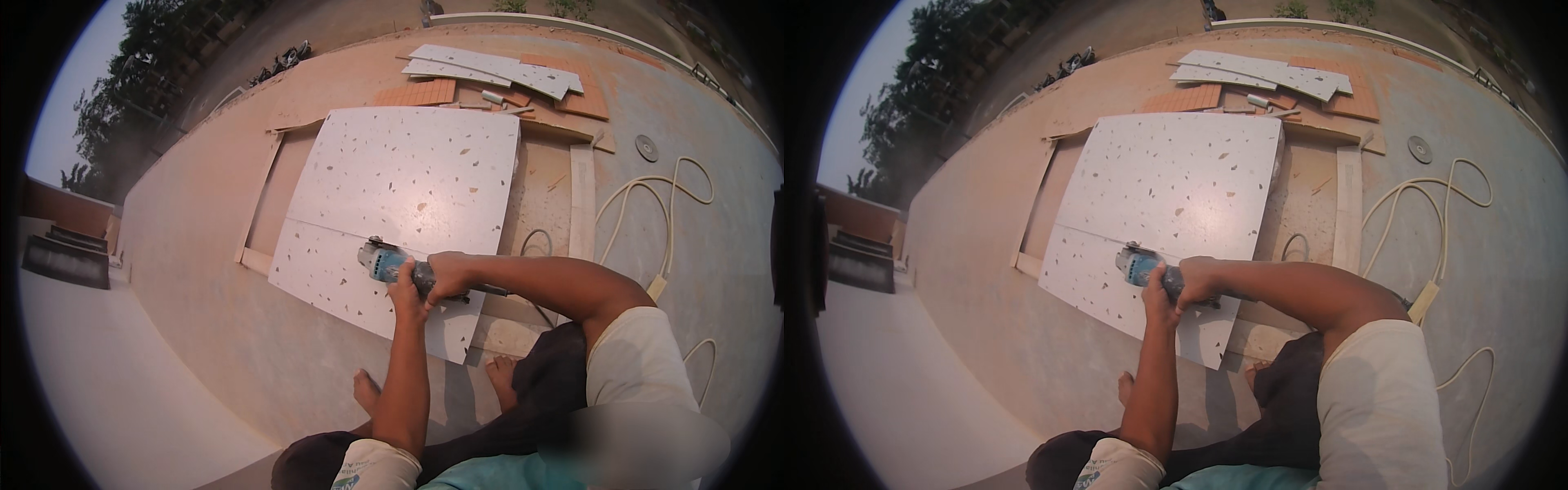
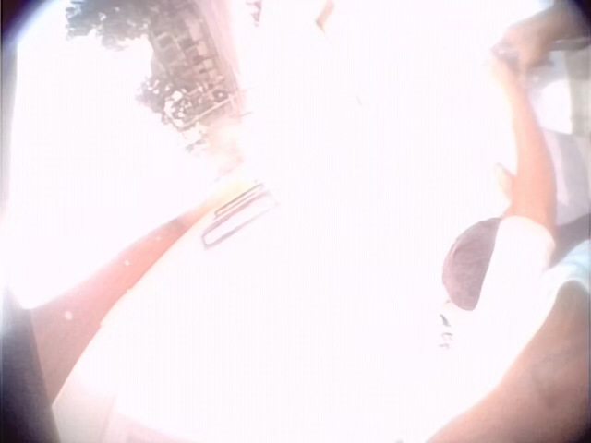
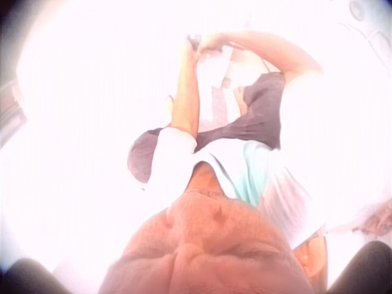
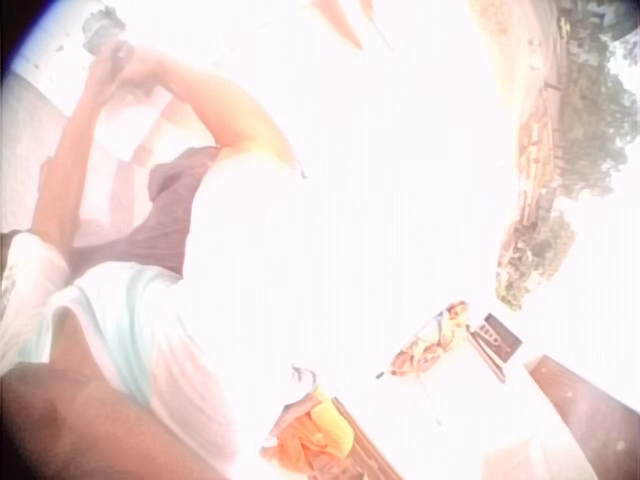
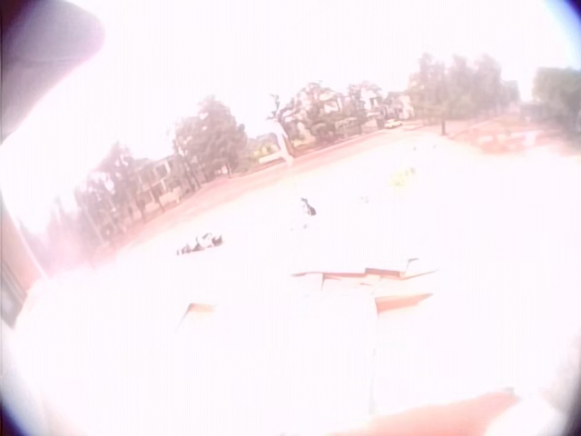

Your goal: The person uses an angle grinder to cut a large white speckled tile into smaller rectangular pieces. The person sits on the floor and guides the tool along the tile surface, creating multiple cuts. After finishing, the person lifts the cut pieces and hands one to a coworker.

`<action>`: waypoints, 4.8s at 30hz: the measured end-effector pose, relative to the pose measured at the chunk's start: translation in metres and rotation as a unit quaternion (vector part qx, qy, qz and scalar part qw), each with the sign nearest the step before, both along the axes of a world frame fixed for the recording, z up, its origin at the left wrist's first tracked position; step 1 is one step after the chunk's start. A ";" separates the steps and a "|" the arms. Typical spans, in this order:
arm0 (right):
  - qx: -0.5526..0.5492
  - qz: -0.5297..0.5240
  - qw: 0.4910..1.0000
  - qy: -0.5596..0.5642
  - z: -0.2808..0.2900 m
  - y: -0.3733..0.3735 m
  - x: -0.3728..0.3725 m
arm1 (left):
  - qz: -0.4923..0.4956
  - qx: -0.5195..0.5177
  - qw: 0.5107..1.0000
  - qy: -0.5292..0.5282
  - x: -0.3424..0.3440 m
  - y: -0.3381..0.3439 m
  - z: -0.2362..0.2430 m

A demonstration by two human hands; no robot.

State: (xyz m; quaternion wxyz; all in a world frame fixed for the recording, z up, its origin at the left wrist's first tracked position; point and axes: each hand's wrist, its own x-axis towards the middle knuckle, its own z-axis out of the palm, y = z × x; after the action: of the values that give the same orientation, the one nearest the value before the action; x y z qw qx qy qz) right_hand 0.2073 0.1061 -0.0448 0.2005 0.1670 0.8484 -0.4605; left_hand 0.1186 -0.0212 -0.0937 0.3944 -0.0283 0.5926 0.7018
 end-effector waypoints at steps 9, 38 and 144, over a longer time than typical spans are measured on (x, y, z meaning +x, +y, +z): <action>-0.015 -0.005 0.999 0.038 0.050 0.000 -0.013 | 0.048 0.043 0.997 0.035 -0.011 0.001 0.041; 0.023 -0.209 0.975 -0.074 0.128 -0.017 0.048 | -0.023 0.025 0.999 0.015 0.059 0.064 0.045; -0.021 0.000 1.000 0.018 -0.001 -0.002 0.014 | 0.019 0.035 0.999 -0.031 0.012 -0.003 -0.002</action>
State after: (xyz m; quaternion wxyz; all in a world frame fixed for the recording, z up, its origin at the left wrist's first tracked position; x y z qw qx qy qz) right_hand 0.2210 0.1043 -0.0454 0.1891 0.1544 0.8419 -0.4812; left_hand 0.1309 -0.0239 -0.0957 0.3998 -0.0480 0.5545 0.7283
